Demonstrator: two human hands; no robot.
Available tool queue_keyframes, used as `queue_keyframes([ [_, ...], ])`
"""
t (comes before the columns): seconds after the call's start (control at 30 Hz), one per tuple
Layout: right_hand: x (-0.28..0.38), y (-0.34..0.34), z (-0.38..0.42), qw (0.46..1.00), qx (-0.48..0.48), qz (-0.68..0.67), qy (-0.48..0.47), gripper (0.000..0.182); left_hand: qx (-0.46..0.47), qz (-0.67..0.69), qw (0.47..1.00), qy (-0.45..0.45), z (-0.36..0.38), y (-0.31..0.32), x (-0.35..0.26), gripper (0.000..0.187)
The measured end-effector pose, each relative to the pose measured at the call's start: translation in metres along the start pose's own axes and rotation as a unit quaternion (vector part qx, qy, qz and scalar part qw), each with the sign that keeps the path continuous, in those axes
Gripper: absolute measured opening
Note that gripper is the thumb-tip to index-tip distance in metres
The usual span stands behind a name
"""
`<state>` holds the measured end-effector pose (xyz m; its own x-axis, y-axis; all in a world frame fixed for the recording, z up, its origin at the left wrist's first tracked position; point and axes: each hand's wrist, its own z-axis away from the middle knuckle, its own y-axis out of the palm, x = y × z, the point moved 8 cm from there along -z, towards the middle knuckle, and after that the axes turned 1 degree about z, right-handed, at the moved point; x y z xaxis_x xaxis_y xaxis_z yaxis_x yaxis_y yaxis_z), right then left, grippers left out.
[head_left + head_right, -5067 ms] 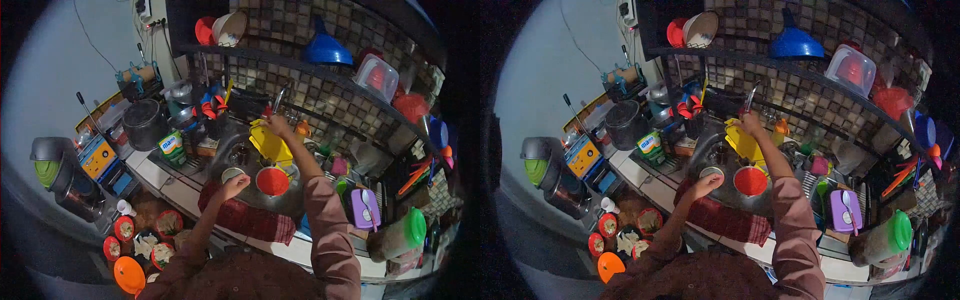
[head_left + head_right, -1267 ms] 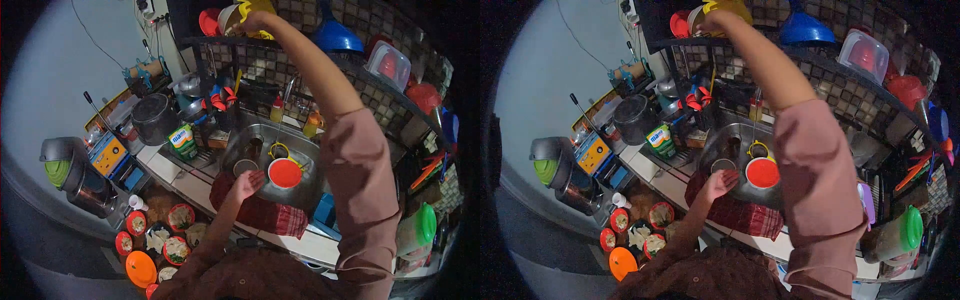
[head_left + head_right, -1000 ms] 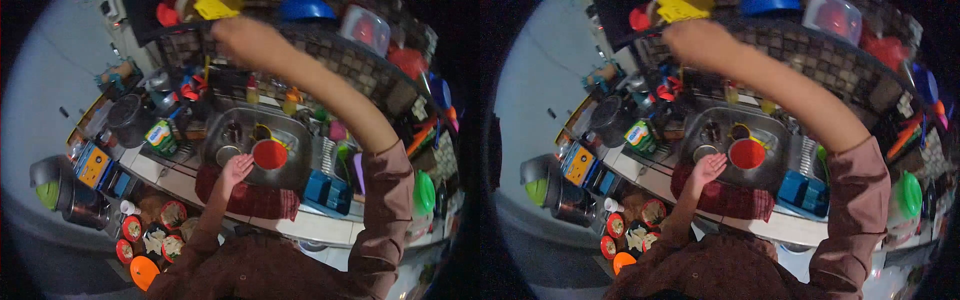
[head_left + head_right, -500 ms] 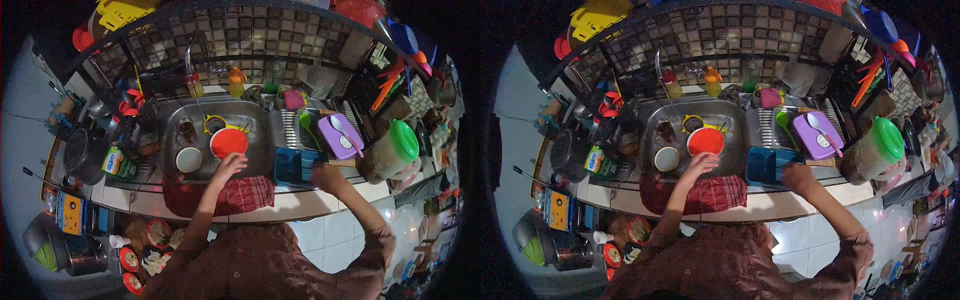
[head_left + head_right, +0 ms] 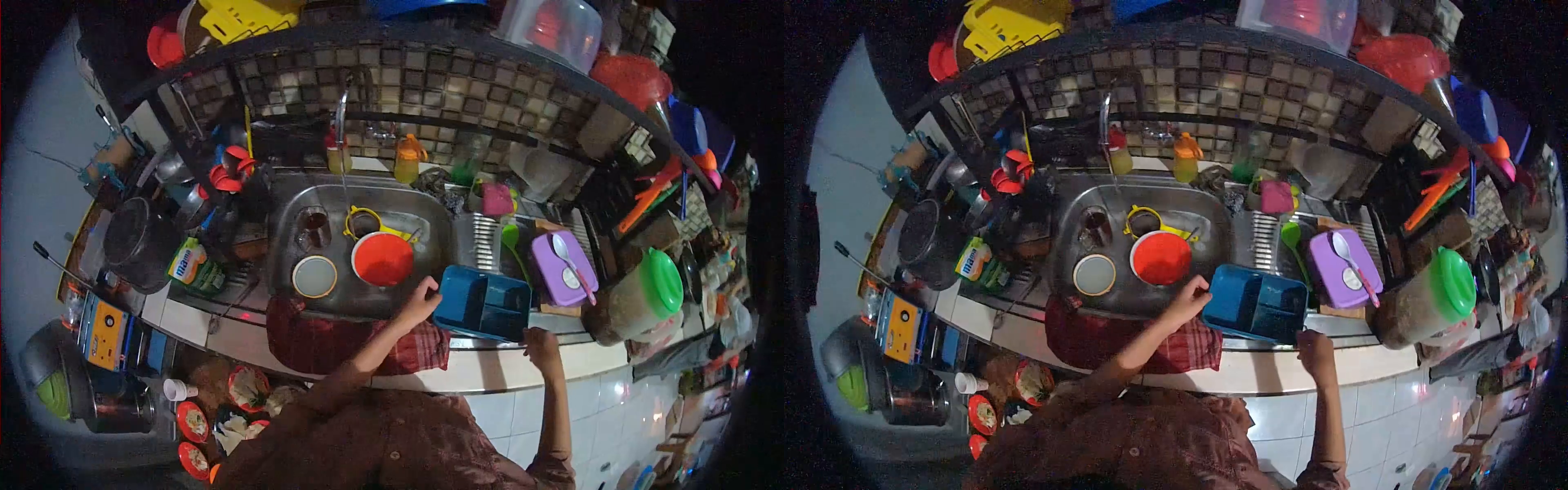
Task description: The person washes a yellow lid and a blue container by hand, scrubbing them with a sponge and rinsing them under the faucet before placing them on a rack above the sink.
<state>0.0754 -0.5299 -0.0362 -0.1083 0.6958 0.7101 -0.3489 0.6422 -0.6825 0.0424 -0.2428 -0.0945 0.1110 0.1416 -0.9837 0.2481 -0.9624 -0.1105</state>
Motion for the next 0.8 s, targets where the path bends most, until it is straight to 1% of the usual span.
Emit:
queue_keyframes([
  [0.03,0.023,0.006,-0.005,0.98,-0.044,0.13,-0.143,0.029,-0.011,0.047,0.992,-0.113,0.012,-0.014,-0.026,0.027],
  [0.07,0.051,0.011,-0.005,0.978,-0.057,0.135,-0.151,0.028,-0.017,0.046,0.992,-0.114,0.016,-0.028,-0.042,0.027],
  [0.1,0.062,0.028,-0.012,0.993,-0.009,0.047,-0.112,0.027,-0.057,0.124,0.982,-0.134,0.019,-0.044,-0.049,0.029],
  [0.13,0.074,0.045,-0.019,0.996,0.041,-0.042,-0.072,0.027,-0.097,0.201,0.963,-0.151,0.021,-0.062,-0.05,0.03],
  [0.2,0.111,0.076,-0.035,0.987,0.103,-0.053,-0.108,0.025,-0.161,0.151,0.975,-0.038,0.017,-0.12,-0.05,0.033],
  [0.27,0.152,0.109,-0.048,0.959,0.197,-0.164,-0.122,0.025,-0.251,0.08,0.961,-0.08,0.022,-0.174,-0.071,0.035],
  [0.33,0.17,0.144,-0.063,0.947,0.226,-0.183,-0.14,0.024,-0.306,-0.073,0.948,-0.04,0.013,-0.237,-0.059,0.042],
  [0.37,0.176,0.16,-0.072,0.936,0.245,-0.202,-0.15,0.024,-0.313,-0.078,0.946,-0.038,0.015,-0.264,-0.051,0.042],
  [0.4,0.18,0.169,-0.084,0.934,0.249,-0.204,-0.155,0.024,-0.29,-0.211,0.931,0.071,0.016,-0.28,-0.067,0.044],
  [0.43,0.181,0.181,-0.093,0.932,0.275,-0.182,-0.15,0.023,-0.254,-0.338,0.889,0.174,0.017,-0.276,-0.092,0.047],
  [0.47,0.181,0.19,-0.101,0.929,0.301,-0.158,-0.143,0.023,-0.254,-0.341,0.889,0.172,0.015,-0.281,-0.096,0.047],
  [0.5,0.18,0.193,-0.116,0.947,0.286,-0.084,-0.118,0.023,-0.301,-0.232,0.923,0.063,0.014,-0.297,-0.097,0.052],
  [0.53,0.175,0.195,-0.127,0.959,0.269,-0.01,-0.092,0.024,-0.339,-0.118,0.932,-0.047,0.018,-0.305,-0.089,0.057],
  [0.57,0.136,0.225,-0.159,0.959,0.27,-0.013,-0.089,0.024,-0.339,-0.085,0.936,-0.05,0.021,-0.302,-0.089,0.065],
  [0.6,0.106,0.249,-0.199,0.963,0.235,0.046,-0.123,0.021,-0.337,-0.086,0.936,-0.051,0.024,-0.304,-0.077,0.065],
  [0.63,0.082,0.276,-0.234,0.962,0.199,0.106,-0.156,0.018,-0.328,-0.18,0.927,-0.012,0.027,-0.309,-0.066,0.066],
  [0.67,0.072,0.286,-0.245,0.962,0.198,0.104,-0.156,0.018,-0.317,-0.272,0.908,0.028,0.03,-0.308,-0.061,0.067],
  [0.7,0.071,0.291,-0.252,0.949,0.167,0.186,-0.194,0.024,-0.316,-0.274,0.908,0.028,0.034,-0.305,-0.056,0.067],
  [0.73,0.073,0.296,-0.256,0.926,0.136,0.265,-0.231,0.029,-0.301,-0.216,0.928,0.024,0.038,-0.302,-0.05,0.066],
  [0.77,0.073,0.305,-0.26,0.927,0.136,0.263,-0.231,0.029,-0.286,-0.158,0.945,0.019,0.038,-0.301,-0.045,0.068],
  [0.8,0.058,0.312,-0.27,0.983,0.161,0.046,-0.072,0.023,-0.286,-0.16,0.945,0.019,0.038,-0.293,-0.064,0.068],
])
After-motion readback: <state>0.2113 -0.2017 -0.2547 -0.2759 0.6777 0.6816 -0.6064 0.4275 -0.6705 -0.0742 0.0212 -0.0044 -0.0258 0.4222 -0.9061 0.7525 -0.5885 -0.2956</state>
